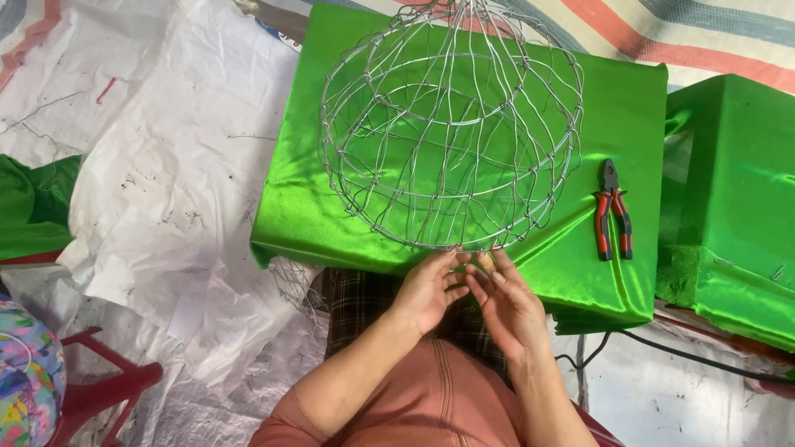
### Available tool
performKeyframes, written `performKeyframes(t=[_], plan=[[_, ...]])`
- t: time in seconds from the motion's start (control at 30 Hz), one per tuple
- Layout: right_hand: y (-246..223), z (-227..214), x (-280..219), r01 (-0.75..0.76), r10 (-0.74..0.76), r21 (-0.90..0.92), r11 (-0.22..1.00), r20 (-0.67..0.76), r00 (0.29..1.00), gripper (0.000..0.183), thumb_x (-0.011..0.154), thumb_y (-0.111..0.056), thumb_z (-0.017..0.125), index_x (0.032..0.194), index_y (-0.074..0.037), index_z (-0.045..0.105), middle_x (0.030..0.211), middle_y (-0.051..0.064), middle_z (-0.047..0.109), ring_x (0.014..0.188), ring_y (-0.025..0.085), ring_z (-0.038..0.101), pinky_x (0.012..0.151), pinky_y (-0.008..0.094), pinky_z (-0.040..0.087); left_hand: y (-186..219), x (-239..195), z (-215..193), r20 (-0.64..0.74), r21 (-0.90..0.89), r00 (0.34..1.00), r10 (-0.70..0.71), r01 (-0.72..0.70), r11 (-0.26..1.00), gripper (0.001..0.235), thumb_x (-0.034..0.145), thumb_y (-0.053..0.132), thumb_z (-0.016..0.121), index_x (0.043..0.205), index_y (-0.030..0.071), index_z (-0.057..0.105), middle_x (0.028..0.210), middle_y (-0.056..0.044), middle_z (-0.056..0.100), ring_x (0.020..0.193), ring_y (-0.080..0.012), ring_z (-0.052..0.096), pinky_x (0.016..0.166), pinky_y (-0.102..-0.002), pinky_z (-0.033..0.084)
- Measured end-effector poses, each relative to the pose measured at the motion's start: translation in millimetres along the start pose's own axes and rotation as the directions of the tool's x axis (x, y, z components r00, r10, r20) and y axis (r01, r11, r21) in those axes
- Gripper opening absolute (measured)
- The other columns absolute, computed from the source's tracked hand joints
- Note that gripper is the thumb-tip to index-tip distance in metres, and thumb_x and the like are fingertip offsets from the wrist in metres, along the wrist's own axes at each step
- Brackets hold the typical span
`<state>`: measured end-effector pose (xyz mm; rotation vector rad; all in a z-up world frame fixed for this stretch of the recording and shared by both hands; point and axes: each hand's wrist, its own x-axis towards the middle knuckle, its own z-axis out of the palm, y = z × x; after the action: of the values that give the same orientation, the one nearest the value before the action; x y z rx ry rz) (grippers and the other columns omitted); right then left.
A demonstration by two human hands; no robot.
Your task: A person is manually assembling and shaping a spherical wire frame on a green fabric-covered surface.
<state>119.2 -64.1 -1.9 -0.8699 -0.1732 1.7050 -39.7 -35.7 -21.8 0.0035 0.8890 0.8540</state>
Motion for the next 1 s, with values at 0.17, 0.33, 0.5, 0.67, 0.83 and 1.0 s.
performKeyframes(t=[0.17,0.33,0.5,0.67,0.83,1.0], plan=[[0.4,5.8,-10.9,0.013,-0.015,-0.040,0.999,-0.051,0.999,0.054,0.092,0.000,0.050,0.146,-0.001,0.052,0.134,0.018,0.065,0.119,0.035,0.064,0.108,0.046,0.049,2.2,-3.6,4.8,-0.042,0.054,0.999,-0.004,0.006,0.999,0.024,0.095,0.037,0.069,0.112,0.023,0.062,0.117,0.002,0.073,0.095,-0.0162,0.064,0.081,-0.035,0.052],[-5.4,10.2,-8.7,-0.011,0.011,-0.005,1.000,-0.044,0.999,0.052,0.091,-0.001,0.050,0.143,-0.001,0.054,0.135,0.019,0.064,0.120,0.037,0.063,0.109,0.048,0.048,17.2,-20.9,18.5,-0.069,0.117,0.997,0.018,-0.010,0.993,0.026,0.094,0.037,0.072,0.105,0.019,0.057,0.112,0.000,0.074,0.089,-0.0137,0.064,0.076,-0.032,0.051],[-6.4,4.7,2.9,-0.084,0.084,0.044,0.995,-0.004,0.996,0.048,0.092,-0.006,0.051,0.140,-0.004,0.057,0.135,0.019,0.064,0.121,0.040,0.062,0.110,0.053,0.047,21.0,-21.0,13.7,-0.081,0.191,0.997,0.017,-0.001,0.982,0.028,0.096,0.041,0.069,0.109,0.018,0.062,0.100,-0.001,0.075,0.086,-0.0135,0.068,0.072,-0.030,0.051],[-9.9,6.1,4.6,-0.124,0.122,0.029,0.992,0.048,0.991,0.043,0.092,-0.010,0.053,0.135,-0.007,0.061,0.134,0.016,0.066,0.119,0.043,0.063,0.108,0.056,0.048,20.9,-28.1,22.8,-0.191,0.222,0.973,0.125,-0.082,0.972,0.027,0.097,0.035,0.069,0.110,0.011,0.067,0.101,-0.003,0.073,0.075,-0.0116,0.065,0.057,-0.023,0.043],[-8.1,2.0,-0.1,-0.020,0.023,-0.085,0.996,0.039,0.999,0.044,0.092,-0.003,0.054,0.136,-0.006,0.062,0.136,0.014,0.066,0.118,0.041,0.065,0.108,0.055,0.048,15.9,-20.8,25.3,-0.243,0.254,0.948,0.205,-0.142,0.957,0.022,0.096,0.029,0.073,0.102,0.008,0.068,0.086,-0.001,0.068,0.061,-0.0074,0.052,0.045,-0.017,0.034],[-13.5,9.8,-11.1,0.400,-0.475,-0.863,0.307,0.225,0.851,0.055,0.084,0.002,0.077,0.138,-0.003,0.062,0.137,0.019,0.061,0.105,0.035,0.070,0.093,0.044,0.059,21.0,-22.6,30.1,-0.249,0.250,0.937,0.244,-0.181,0.951,0.018,0.097,0.024,0.072,0.095,0.007,0.067,0.078,0.000,0.062,0.056,-0.0068,0.049,0.040,-0.017,0.034]])
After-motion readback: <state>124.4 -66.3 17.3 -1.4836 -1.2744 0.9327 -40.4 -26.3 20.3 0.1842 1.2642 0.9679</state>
